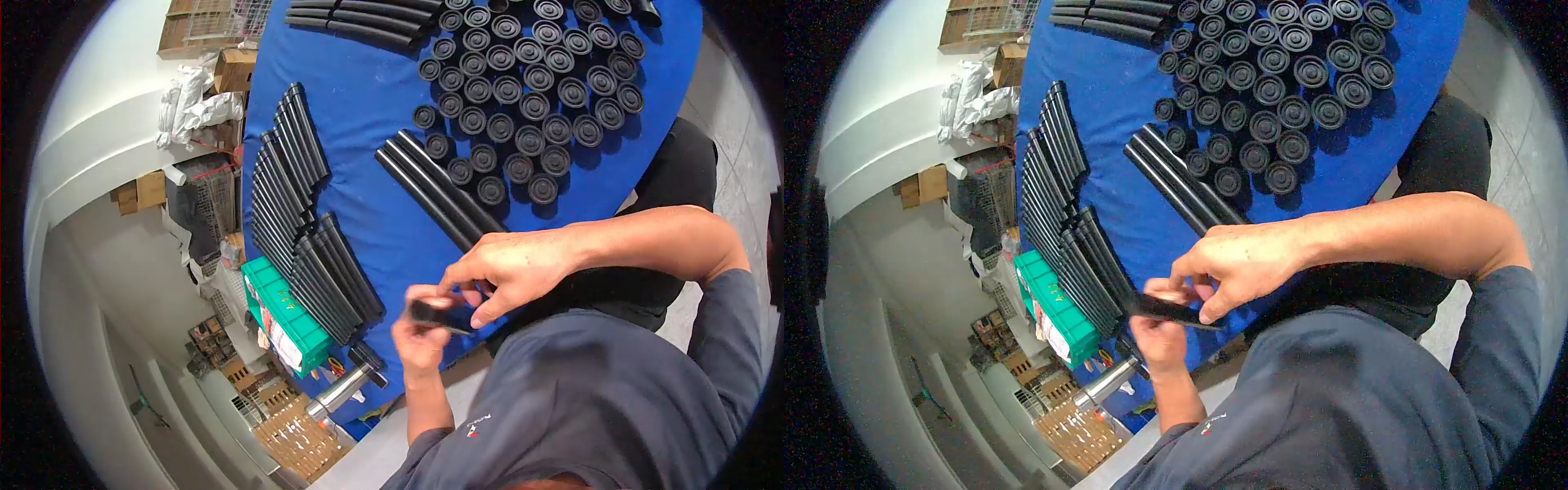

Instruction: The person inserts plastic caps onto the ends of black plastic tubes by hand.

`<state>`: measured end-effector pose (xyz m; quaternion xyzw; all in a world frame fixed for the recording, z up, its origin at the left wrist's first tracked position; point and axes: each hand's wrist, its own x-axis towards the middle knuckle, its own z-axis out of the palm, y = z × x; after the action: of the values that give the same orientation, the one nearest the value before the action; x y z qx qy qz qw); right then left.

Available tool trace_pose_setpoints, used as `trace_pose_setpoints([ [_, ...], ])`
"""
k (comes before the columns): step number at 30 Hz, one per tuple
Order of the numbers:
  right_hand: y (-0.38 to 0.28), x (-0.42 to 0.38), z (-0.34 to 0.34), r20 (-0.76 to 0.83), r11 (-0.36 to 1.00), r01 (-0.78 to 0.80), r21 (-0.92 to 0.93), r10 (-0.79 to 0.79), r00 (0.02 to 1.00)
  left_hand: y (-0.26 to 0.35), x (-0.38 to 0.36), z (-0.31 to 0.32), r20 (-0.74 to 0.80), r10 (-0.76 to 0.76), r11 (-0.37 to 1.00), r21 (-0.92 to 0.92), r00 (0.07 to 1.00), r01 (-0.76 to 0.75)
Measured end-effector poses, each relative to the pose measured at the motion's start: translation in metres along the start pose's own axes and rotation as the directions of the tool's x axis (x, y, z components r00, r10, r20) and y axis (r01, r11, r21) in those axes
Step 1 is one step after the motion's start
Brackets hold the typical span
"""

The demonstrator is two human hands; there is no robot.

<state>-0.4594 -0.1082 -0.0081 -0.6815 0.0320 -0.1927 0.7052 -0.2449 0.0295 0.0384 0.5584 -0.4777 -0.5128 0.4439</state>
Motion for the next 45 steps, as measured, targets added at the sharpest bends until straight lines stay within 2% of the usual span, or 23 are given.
trace_pose_setpoints([
  [1, -0.002, -0.001, 0.000, -0.023, 0.999, -0.010, -0.032, 0.009, 1.000, 0.000, 0.003, -0.005, -0.090, 0.072, 0.995, -0.065, 0.993, -0.078],
  [3, -0.003, -0.002, 0.000, -0.056, 0.995, -0.007, -0.104, 0.001, 0.998, 0.011, 0.004, -0.016, -0.314, -0.070, 0.930, -0.363, 0.947, -0.052],
  [4, -0.002, -0.003, 0.001, -0.066, 0.990, 0.007, -0.142, -0.016, 0.998, 0.014, 0.008, -0.017, -0.443, -0.154, 0.866, -0.491, 0.883, -0.094],
  [7, -0.008, -0.005, -0.002, -0.116, 0.987, 0.095, -0.127, -0.110, 0.987, -0.003, 0.006, -0.035, -0.336, -0.298, 0.746, -0.665, 0.894, -0.001],
  [9, -0.008, -0.004, -0.005, -0.127, 0.987, 0.135, -0.088, -0.146, 0.981, -0.022, -0.005, -0.037, -0.260, -0.403, 0.574, -0.818, 0.878, 0.021],
  [11, 0.000, 0.000, -0.005, -0.102, 0.989, 0.134, -0.058, -0.140, 0.985, -0.036, -0.012, -0.021, -0.097, -0.514, 0.329, -0.940, 0.852, 0.091],
  [13, 0.005, 0.000, 0.000, -0.135, 0.984, 0.175, -0.032, -0.178, 0.975, -0.039, -0.016, 0.004, -0.133, -0.667, 0.310, -0.944, 0.733, 0.111],
  [14, 0.002, -0.001, 0.000, -0.135, 0.987, 0.160, -0.016, -0.160, 0.978, -0.039, -0.019, 0.012, -0.094, -0.731, 0.236, -0.964, 0.676, 0.121],
  [15, 0.000, -0.002, -0.001, -0.135, 0.990, 0.145, 0.000, -0.143, 0.980, -0.043, -0.026, 0.006, 0.026, -0.615, 0.290, -0.922, 0.788, 0.257],
  [16, 0.001, -0.002, 0.000, -0.145, 0.990, 0.139, -0.009, -0.139, 0.980, -0.049, -0.037, -0.004, 0.166, -0.488, 0.365, -0.853, 0.857, 0.373],
  [17, 0.002, -0.002, 0.001, -0.155, 0.991, 0.134, -0.018, -0.135, 0.979, -0.052, -0.048, -0.012, 0.318, -0.358, 0.454, -0.763, 0.878, 0.461],
  [18, 0.002, -0.002, 0.001, -0.166, 0.991, 0.130, -0.026, -0.133, 0.977, -0.036, -0.049, -0.008, 0.118, -0.325, 0.773, -0.539, 0.938, 0.335],
  [19, 0.001, -0.003, 0.000, -0.164, 0.994, 0.103, -0.034, -0.107, 0.981, -0.020, -0.049, -0.004, -0.087, -0.277, 0.950, -0.177, 0.957, 0.259],
  [20, -0.001, -0.003, -0.001, -0.163, 0.996, 0.077, -0.042, -0.083, 0.983, -0.019, -0.044, 0.004, -0.216, 0.009, 0.968, 0.248, 0.976, 0.046],
  [21, -0.002, -0.004, 0.000, -0.162, 0.998, 0.051, -0.048, -0.058, 0.985, -0.016, -0.036, 0.012, -0.208, 0.317, 0.757, 0.644, 0.925, -0.115],
  [22, -0.002, -0.003, 0.000, -0.172, 0.997, 0.049, -0.062, -0.059, 0.983, -0.008, -0.016, 0.019, -0.134, 0.476, 0.601, 0.771, 0.869, -0.210],
  [25, -0.003, -0.002, 0.000, -0.184, 0.994, 0.063, -0.090, -0.079, 0.980, -0.014, 0.009, 0.024, -0.062, 0.398, 0.588, 0.783, 0.915, -0.203],
  [26, -0.003, -0.003, 0.000, -0.184, 0.993, 0.079, -0.085, -0.093, 0.979, -0.022, 0.002, 0.015, -0.111, 0.266, 0.694, 0.711, 0.958, -0.111],
  [29, 0.003, -0.004, 0.001, -0.183, 0.990, 0.137, -0.040, -0.142, 0.973, -0.020, 0.000, 0.000, -0.018, 0.129, 0.771, 0.630, 0.991, -0.089],
  [30, 0.005, -0.004, 0.002, -0.179, 0.987, 0.160, -0.016, -0.161, 0.971, -0.009, -0.002, 0.002, -0.039, 0.026, 0.827, 0.563, 0.999, 0.000],
  [32, 0.006, -0.007, 0.004, -0.152, 0.992, 0.129, -0.010, -0.129, 0.980, -0.006, -0.003, -0.009, 0.048, -0.034, 0.866, 0.501, 0.998, 0.006],
  [36, 0.007, -0.008, 0.006, -0.125, 0.993, 0.117, -0.028, -0.120, 0.985, -0.001, 0.002, -0.011, 0.178, -0.024, 0.904, 0.424, 0.984, -0.055],
  [45, 0.004, -0.006, 0.006, -0.157, 0.999, 0.049, -0.022, -0.051, 0.986, -0.014, -0.008, -0.025, 0.148, -0.180, 0.958, 0.252, 0.972, 0.139],
])
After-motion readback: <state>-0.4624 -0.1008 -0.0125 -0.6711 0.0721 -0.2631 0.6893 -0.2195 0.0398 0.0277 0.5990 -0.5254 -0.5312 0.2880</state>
